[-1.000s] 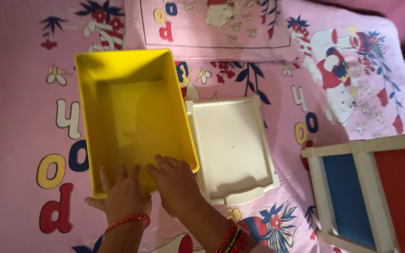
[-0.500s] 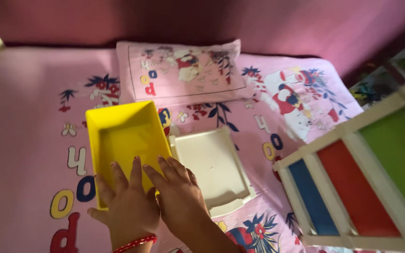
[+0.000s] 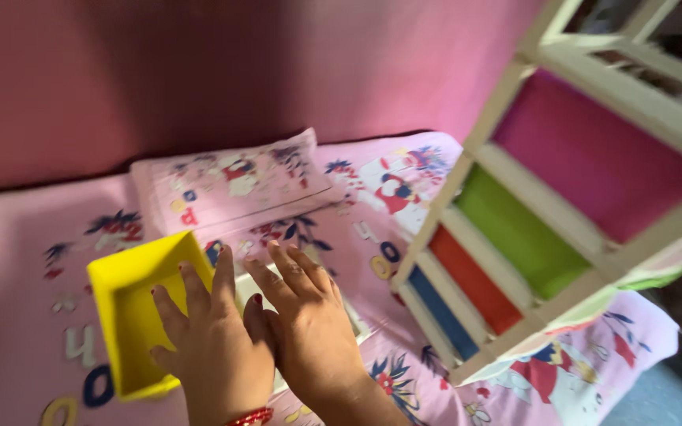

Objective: The person disassembles a multi-drawer plastic storage unit by removing the lid, pulling out the top yellow drawer, detaching the vertical frame posts, and taking out the pink drawer. The components are placed on a nearby bed.

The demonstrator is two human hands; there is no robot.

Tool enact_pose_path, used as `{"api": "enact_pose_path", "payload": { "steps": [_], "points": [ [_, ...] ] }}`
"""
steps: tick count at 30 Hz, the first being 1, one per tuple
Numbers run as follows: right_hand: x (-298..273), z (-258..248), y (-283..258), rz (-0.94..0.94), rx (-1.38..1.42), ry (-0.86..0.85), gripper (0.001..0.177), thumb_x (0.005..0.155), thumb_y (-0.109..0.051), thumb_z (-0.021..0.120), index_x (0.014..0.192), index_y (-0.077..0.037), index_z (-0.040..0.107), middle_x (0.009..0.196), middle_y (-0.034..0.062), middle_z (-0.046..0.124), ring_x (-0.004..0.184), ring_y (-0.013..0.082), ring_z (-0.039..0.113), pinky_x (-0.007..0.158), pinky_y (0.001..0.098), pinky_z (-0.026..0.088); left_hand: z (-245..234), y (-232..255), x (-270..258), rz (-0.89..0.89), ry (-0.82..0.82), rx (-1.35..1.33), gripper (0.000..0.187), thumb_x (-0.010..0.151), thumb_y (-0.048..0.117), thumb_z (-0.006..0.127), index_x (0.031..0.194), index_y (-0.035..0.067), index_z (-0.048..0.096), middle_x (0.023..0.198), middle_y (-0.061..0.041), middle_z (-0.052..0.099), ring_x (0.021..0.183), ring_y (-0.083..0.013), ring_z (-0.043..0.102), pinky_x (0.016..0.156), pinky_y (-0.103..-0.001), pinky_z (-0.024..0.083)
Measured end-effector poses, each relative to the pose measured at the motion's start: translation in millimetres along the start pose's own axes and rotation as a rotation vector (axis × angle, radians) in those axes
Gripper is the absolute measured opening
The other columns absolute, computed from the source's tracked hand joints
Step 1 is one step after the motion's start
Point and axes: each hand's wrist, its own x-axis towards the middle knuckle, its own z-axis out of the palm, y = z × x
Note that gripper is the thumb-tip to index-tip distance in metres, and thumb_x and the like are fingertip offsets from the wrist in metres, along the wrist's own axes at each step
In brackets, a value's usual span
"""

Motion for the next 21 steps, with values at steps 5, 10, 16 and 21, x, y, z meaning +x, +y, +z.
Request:
{"api": "enact_pose_path", "payload": {
  "steps": [5,10,16,21],
  "points": [
    [0.0,-62.0,7.4,0.017,-0.055,0.125,0.053,0.085,-0.010,0.071,0.137,-0.007,0.062,0.145,0.0229,0.059,0.138,0.0439,0.051,0.112,0.0509,0.040,-17.2,57.4,-11.2,0.148,0.010,-0.093,0.082,0.081,0.033,0.068,0.157,0.032,0.037,0.166,-0.015,0.027,0.148,-0.0489,0.014,0.094,-0.083,0.029],
    [-8.8,-122.5,21.0,0.015,-0.121,0.212,0.052,0.086,-0.008,0.071,0.138,-0.007,0.062,0.146,0.0235,0.058,0.137,0.0438,0.051,0.113,0.0503,0.041,-24.2,116.4,-31.0,0.305,0.090,-0.153,0.084,0.078,0.029,0.070,0.156,0.030,0.039,0.164,-0.016,0.031,0.144,-0.0500,0.020,0.097,-0.079,0.030],
    [-23.9,-197.3,47.1,-0.027,-0.190,0.311,0.052,0.087,-0.008,0.070,0.138,-0.007,0.062,0.146,0.0222,0.060,0.139,0.0426,0.053,0.114,0.0499,0.041,-28.5,190.4,-66.1,0.478,0.213,-0.329,0.067,0.086,0.026,0.067,0.150,0.019,0.047,0.155,-0.022,0.040,0.144,-0.0544,0.028,0.092,-0.071,0.038],
    [-34.5,-264.8,70.4,-0.102,-0.250,0.372,0.055,0.085,-0.009,0.070,0.139,-0.005,0.060,0.147,0.0241,0.057,0.138,0.0447,0.051,0.114,0.0508,0.041,-33.0,248.6,-97.1,0.589,0.332,-0.361,0.063,0.089,0.020,0.067,0.148,0.010,0.049,0.151,-0.029,0.045,0.142,-0.0551,0.031,0.099,-0.067,0.037]
  ]
}}
